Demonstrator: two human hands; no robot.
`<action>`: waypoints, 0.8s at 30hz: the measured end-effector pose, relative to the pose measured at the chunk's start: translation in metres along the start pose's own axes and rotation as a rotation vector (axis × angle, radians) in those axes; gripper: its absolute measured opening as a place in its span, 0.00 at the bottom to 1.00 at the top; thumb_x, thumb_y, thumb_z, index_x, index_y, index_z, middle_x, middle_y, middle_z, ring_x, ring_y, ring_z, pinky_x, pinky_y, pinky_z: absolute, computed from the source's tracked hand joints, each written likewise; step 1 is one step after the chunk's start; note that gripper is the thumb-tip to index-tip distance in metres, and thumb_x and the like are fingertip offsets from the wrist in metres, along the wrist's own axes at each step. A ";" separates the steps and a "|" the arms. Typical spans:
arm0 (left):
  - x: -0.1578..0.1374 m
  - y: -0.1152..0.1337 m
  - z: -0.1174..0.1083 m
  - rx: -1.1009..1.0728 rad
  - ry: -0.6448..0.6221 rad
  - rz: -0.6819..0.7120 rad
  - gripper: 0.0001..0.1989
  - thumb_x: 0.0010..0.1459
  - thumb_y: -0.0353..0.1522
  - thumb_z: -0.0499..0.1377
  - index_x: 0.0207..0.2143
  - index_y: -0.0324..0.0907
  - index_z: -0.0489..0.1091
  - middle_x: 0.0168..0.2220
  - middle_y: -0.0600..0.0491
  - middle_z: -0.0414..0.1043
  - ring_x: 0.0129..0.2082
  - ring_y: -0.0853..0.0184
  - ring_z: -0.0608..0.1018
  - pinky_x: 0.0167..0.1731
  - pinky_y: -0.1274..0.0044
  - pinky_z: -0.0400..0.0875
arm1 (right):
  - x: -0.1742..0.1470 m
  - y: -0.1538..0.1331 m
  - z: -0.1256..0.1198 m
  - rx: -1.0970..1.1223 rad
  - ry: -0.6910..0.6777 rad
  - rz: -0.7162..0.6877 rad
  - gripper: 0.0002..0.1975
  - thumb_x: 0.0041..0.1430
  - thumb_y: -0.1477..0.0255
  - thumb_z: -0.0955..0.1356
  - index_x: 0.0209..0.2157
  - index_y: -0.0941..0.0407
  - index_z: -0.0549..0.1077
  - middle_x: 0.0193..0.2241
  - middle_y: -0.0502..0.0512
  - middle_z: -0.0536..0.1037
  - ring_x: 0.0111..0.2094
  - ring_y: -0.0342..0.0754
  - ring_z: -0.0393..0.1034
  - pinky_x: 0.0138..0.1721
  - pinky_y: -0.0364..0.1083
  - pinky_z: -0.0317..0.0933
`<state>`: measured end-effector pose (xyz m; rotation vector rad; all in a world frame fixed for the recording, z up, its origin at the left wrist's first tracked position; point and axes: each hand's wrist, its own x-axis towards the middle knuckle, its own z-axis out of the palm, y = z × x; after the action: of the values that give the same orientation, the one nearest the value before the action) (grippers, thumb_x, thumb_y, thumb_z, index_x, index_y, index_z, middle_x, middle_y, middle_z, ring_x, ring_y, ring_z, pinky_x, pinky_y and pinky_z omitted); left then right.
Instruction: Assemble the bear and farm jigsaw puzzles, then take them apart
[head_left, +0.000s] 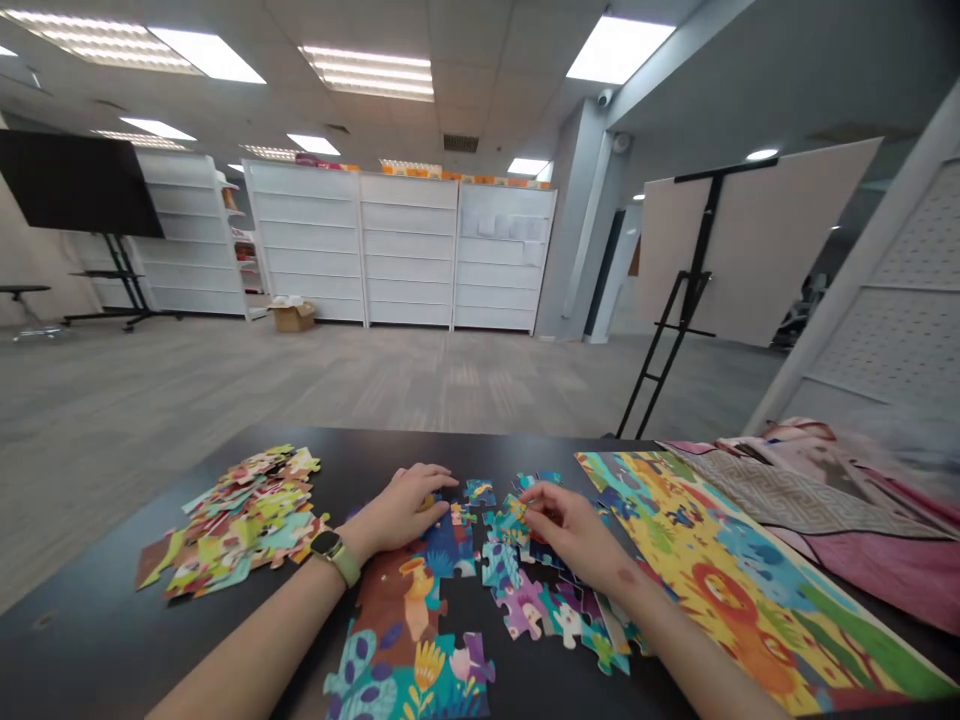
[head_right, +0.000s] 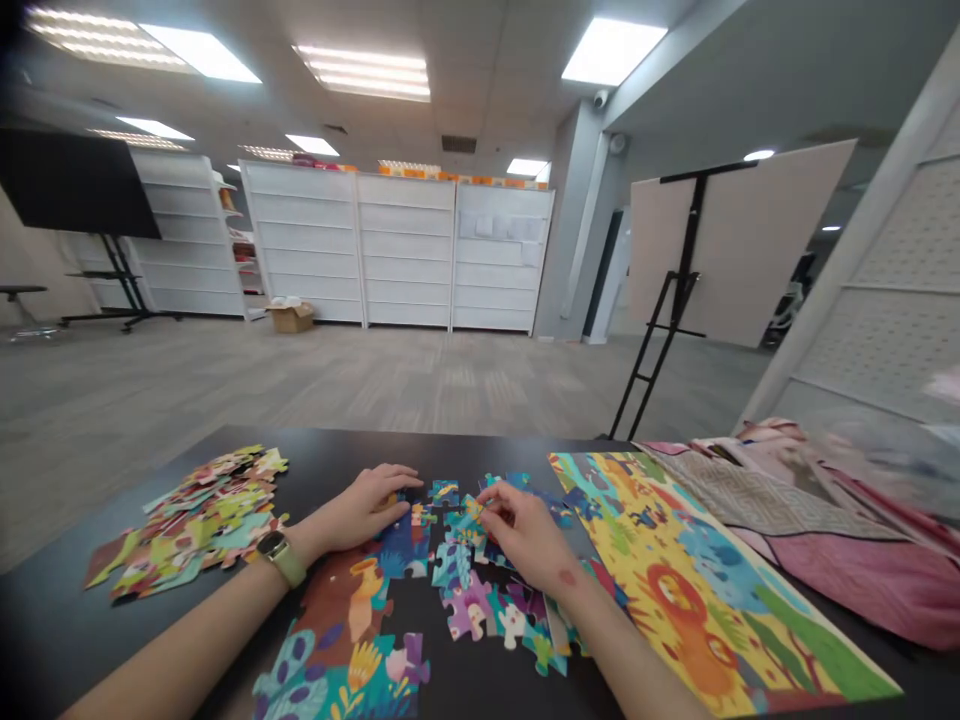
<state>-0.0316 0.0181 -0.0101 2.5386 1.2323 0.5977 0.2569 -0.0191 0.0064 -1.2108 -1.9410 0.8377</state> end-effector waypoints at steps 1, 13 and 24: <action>0.000 0.001 0.000 -0.001 -0.001 0.003 0.17 0.65 0.35 0.55 0.56 0.50 0.70 0.59 0.48 0.68 0.59 0.56 0.69 0.57 0.62 0.61 | -0.001 -0.003 0.001 -0.006 -0.015 -0.005 0.07 0.60 0.67 0.65 0.38 0.55 0.72 0.23 0.47 0.73 0.25 0.44 0.66 0.27 0.42 0.57; -0.001 0.023 0.001 0.028 -0.074 0.074 0.16 0.68 0.37 0.53 0.56 0.56 0.70 0.59 0.51 0.69 0.59 0.56 0.67 0.56 0.62 0.60 | 0.005 0.017 -0.012 -0.533 0.195 0.054 0.14 0.57 0.80 0.61 0.35 0.57 0.77 0.35 0.57 0.79 0.38 0.51 0.73 0.43 0.48 0.62; 0.000 0.033 0.005 0.069 -0.071 0.025 0.18 0.68 0.38 0.52 0.58 0.58 0.69 0.62 0.51 0.65 0.61 0.53 0.65 0.57 0.59 0.58 | -0.009 0.005 0.005 -0.526 -0.045 -0.167 0.18 0.56 0.79 0.65 0.43 0.49 0.80 0.49 0.55 0.75 0.54 0.55 0.64 0.54 0.57 0.55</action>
<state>-0.0068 -0.0024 -0.0013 2.6117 1.2190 0.4741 0.2582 -0.0259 -0.0022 -1.2980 -2.3469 0.2720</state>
